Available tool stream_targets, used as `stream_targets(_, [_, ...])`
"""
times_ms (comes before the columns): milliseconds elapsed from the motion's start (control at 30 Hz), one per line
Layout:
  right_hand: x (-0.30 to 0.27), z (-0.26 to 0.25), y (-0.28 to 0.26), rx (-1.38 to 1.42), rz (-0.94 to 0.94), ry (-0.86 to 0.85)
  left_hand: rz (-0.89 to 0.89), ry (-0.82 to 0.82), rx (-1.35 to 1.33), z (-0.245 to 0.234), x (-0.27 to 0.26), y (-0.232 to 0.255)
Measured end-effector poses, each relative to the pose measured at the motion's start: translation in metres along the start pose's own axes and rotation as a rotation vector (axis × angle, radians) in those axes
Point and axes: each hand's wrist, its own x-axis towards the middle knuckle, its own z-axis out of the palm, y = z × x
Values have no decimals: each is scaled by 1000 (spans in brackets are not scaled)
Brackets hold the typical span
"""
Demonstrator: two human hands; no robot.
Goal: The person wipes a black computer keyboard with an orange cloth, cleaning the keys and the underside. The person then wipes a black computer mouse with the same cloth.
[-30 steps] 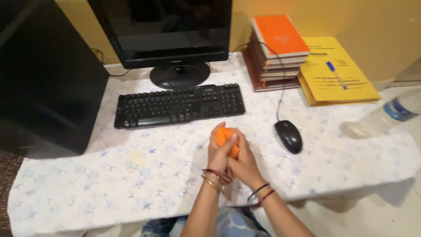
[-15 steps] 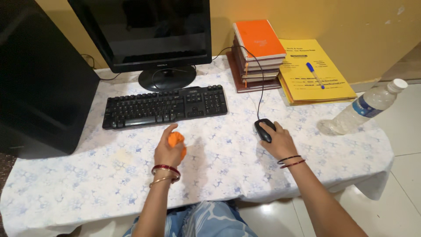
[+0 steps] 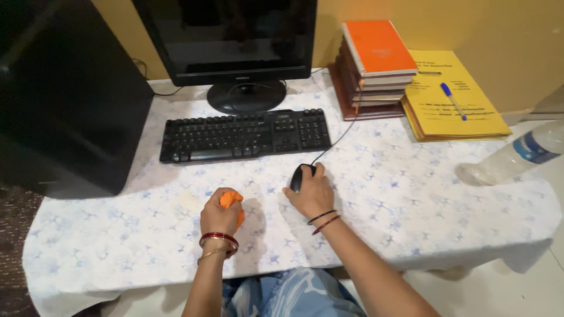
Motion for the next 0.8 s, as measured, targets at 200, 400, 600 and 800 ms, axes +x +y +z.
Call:
stream_targets(200, [0,27,-45,50,-80,-79,-33,38,-123,-23,10,-25])
stream_targets(400, [7,54,-49,229,-146,-194,-49,58,-199,-35,18,-40])
stream_targets(600, [1,56,-55,-6,-310,-26,0,51,-266,-43,18,-44])
stream_targets(800, [-12,39,-67,-145,-203,-211,-97,8,-279,-53,16,-43])
